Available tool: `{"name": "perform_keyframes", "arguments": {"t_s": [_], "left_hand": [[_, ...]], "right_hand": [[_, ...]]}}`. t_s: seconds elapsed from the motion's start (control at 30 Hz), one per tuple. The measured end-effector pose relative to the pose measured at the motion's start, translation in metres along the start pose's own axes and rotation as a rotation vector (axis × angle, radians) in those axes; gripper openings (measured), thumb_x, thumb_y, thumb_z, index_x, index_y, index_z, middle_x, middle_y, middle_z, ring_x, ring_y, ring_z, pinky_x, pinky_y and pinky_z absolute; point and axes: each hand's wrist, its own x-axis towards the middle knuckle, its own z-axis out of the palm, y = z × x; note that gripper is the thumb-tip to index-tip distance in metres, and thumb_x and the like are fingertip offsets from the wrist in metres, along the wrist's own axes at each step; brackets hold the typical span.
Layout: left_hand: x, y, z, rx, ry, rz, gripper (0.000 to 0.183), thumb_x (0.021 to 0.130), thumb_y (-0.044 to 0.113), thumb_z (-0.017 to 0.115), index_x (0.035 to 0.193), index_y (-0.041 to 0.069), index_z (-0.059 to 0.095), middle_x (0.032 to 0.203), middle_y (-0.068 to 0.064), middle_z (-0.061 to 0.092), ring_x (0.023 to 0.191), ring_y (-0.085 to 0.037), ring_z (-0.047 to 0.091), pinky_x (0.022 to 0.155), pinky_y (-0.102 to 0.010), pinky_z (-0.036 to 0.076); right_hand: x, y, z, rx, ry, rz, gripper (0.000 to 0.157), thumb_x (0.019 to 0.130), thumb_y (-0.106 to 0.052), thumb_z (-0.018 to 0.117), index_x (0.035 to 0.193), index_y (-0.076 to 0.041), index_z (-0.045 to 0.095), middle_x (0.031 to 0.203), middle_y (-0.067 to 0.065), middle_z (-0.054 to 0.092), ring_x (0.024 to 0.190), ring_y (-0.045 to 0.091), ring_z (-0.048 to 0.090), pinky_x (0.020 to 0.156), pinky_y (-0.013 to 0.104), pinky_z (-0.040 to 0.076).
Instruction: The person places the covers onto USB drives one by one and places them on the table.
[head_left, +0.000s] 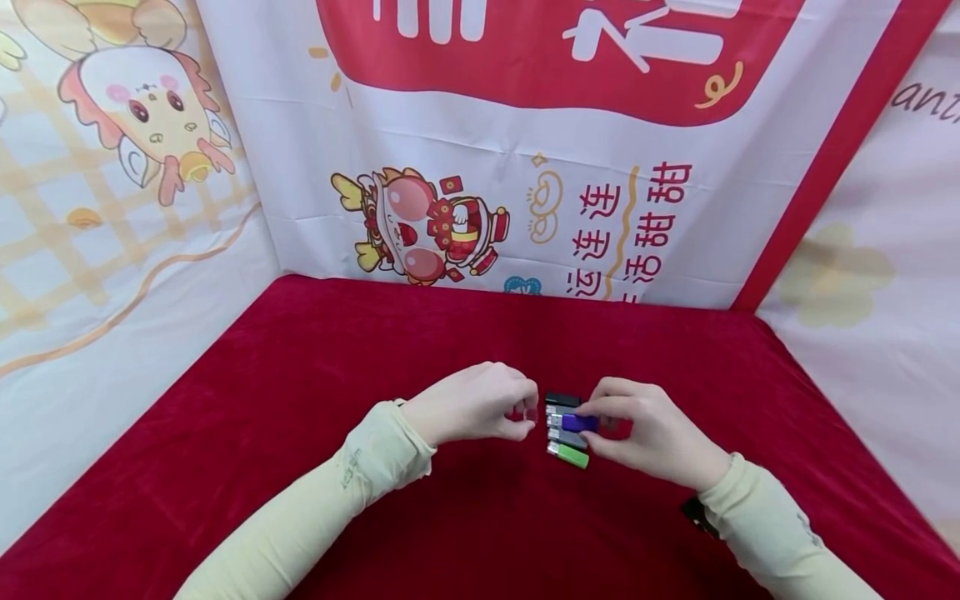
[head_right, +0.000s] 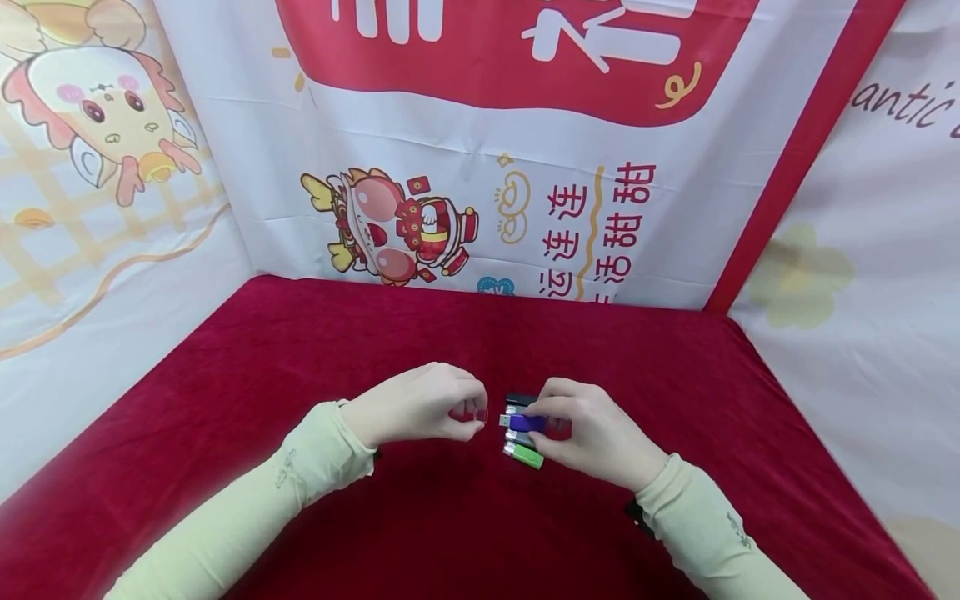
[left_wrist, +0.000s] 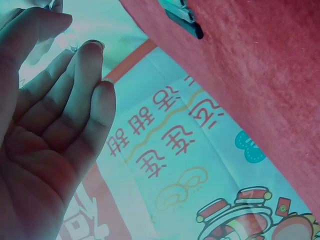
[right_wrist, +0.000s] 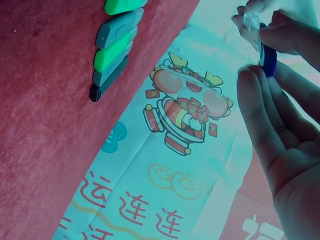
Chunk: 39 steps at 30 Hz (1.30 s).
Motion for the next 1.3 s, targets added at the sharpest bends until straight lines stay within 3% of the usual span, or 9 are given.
{"name": "perform_keyframes", "arguments": {"t_s": [0.33,0.43,0.6,0.8,0.97,1.3], "left_hand": [[0.001,0.006,-0.004,0.033,0.027,0.025,0.008,0.087,0.019,0.073,0.085,0.012,0.070,0.079,0.003,0.066,0.069,-0.007,0.055,0.066,-0.017,0.046],[0.001,0.008,-0.004,0.035,0.029,0.027,0.008,0.087,0.019,0.073,0.085,0.012,0.069,0.079,0.003,0.065,0.069,-0.007,0.055,0.065,-0.017,0.045],[0.000,0.010,-0.002,0.055,0.046,0.045,0.008,0.086,0.019,0.073,0.084,0.013,0.067,0.078,0.004,0.064,0.068,-0.007,0.054,0.064,-0.017,0.044],[0.000,0.010,0.000,0.066,0.050,0.057,0.008,0.086,0.020,0.073,0.086,0.013,0.068,0.078,0.006,0.064,0.069,-0.005,0.053,0.064,-0.015,0.043],[0.002,0.011,0.000,0.061,0.039,0.063,0.008,0.086,0.020,0.073,0.087,0.013,0.069,0.079,0.006,0.064,0.068,-0.005,0.053,0.064,-0.014,0.043],[0.001,0.013,0.001,0.088,0.037,0.072,0.009,0.087,0.021,0.073,0.088,0.014,0.068,0.079,0.006,0.064,0.067,-0.005,0.052,0.063,-0.015,0.043]], "right_hand": [[0.001,-0.004,0.001,0.003,0.030,0.000,0.025,0.074,-0.007,0.084,0.098,-0.011,0.076,0.093,-0.005,0.062,0.071,0.009,0.056,0.052,0.017,0.046],[0.001,-0.005,0.002,0.012,0.026,0.002,0.019,0.082,-0.021,0.081,0.098,-0.011,0.076,0.093,-0.005,0.062,0.073,0.009,0.058,0.055,0.017,0.048],[0.000,-0.005,0.006,0.021,0.021,-0.004,0.031,0.091,-0.041,0.067,0.098,-0.011,0.075,0.093,-0.005,0.062,0.076,0.009,0.059,0.060,0.020,0.052],[0.001,-0.006,0.007,0.029,0.012,-0.002,0.017,0.084,-0.021,0.079,0.097,-0.010,0.075,0.093,-0.005,0.061,0.074,0.012,0.059,0.055,0.022,0.051],[0.001,-0.006,0.008,0.017,0.025,-0.022,0.032,0.069,0.000,0.086,0.097,-0.011,0.075,0.092,-0.004,0.061,0.072,0.012,0.059,0.056,0.021,0.051],[0.001,-0.005,0.010,0.011,0.058,-0.076,0.037,0.065,0.004,0.087,0.097,-0.009,0.074,0.091,-0.001,0.061,0.071,0.013,0.058,0.055,0.018,0.049]]}}
